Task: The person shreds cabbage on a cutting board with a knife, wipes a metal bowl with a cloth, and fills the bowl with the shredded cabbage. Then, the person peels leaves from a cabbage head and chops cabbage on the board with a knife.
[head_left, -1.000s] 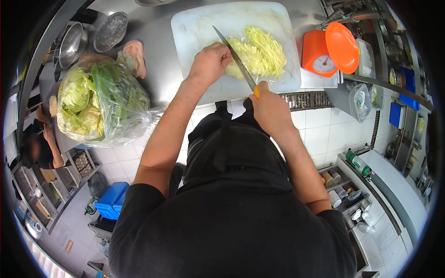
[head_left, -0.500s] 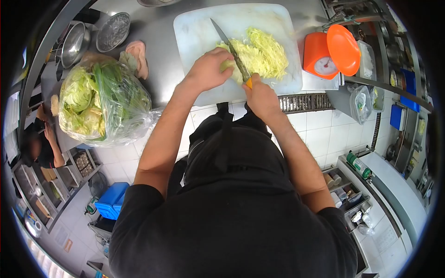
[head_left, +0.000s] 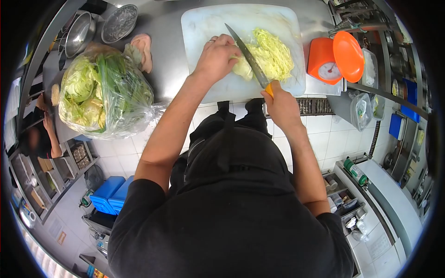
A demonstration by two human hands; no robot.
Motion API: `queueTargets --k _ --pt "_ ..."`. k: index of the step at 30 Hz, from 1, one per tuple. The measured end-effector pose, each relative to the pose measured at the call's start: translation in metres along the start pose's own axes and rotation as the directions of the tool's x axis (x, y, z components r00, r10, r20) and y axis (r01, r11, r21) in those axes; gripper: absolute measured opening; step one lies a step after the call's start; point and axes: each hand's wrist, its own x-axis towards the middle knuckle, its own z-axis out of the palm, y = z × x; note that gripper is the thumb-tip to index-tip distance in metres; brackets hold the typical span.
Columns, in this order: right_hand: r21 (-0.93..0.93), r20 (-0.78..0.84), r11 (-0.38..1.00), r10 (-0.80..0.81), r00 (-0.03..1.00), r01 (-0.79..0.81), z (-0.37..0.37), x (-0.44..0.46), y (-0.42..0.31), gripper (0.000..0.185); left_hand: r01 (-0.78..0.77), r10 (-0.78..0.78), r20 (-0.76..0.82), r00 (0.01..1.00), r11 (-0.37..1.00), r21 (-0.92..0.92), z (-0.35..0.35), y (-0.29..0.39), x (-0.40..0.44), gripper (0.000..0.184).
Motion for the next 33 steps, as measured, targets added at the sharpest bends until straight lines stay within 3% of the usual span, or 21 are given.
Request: queueTargets --k 5,14,24,33 --pt "-0.053 -0.053 0.998 -0.029 0.998 0.026 -0.015 -0.014 -0.02 0.029 0.114 -0.113 0.023 0.993 0.993 -0.045 0.005 -0.001 0.008 0.022" --pt "-0.132 0.039 0.991 -0.033 0.999 0.038 -0.017 -0.018 -0.019 0.029 0.115 -0.11 0.057 0.992 0.988 -0.103 0.001 -0.007 0.009 0.022" --pt "-0.021 0.073 0.999 0.042 0.996 -0.04 0.029 0.036 -0.024 0.033 0.138 -0.132 0.052 0.99 0.982 -0.131 0.004 -0.013 0.005 0.02" --pt "-0.044 0.112 0.996 -0.074 0.991 0.08 -0.05 0.034 -0.044 0.03 0.136 -0.129 0.067 0.989 0.984 -0.112 0.003 -0.01 0.007 0.018"
